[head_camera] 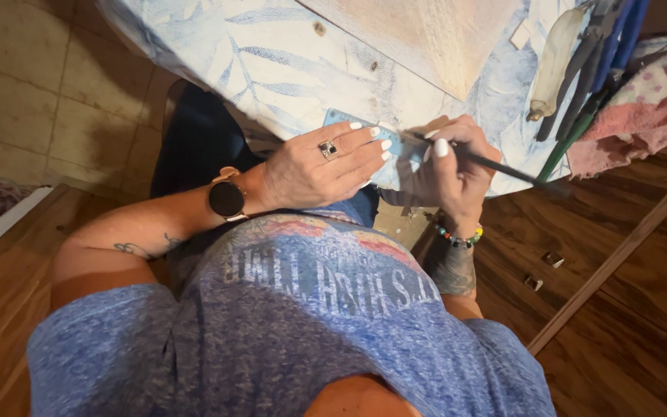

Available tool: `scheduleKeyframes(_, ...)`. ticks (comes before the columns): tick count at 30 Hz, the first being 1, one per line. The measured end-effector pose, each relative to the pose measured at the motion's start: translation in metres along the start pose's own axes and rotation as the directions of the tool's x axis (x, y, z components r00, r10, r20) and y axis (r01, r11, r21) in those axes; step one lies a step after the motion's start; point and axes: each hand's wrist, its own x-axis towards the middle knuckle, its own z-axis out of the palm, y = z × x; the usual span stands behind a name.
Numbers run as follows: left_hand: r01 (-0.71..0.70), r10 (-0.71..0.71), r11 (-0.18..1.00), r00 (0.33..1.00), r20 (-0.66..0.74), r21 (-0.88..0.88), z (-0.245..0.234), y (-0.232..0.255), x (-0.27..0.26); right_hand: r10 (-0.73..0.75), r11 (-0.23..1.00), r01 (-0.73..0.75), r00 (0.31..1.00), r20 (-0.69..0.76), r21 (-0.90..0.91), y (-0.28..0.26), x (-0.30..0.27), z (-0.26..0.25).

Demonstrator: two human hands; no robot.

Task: Measure and mark a piece of material on a table using a ruler and a pen

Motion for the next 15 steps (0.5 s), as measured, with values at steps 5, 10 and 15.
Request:
scheduleKeyframes(5, -0.011, 0.011, 1.0, 1.0, 0.001, -0.009, 0.004, 0.001, -0.002, -0.019, 0.992, 0.03, 0.995, 0.094, -0.123, -0.015, -0.001, -0.009)
scheduleKeyframes(10, -0.058, 0.057, 0.998, 0.998, 0.029, 0.025, -0.008, 0.0, 0.009, -0.066, 0.971, 0.093, 0.99, 0.128, -0.22, -0.01, -0.004, -0.011)
scheduleKeyframes(15, 0.093, -0.093, 0.986, 0.996, 0.0, 0.138, -0.002, -0.011, 0.003, -0.022, 0.984, 0.019, 1.0, -0.014, -0.176, 0.013, -0.017, -0.017)
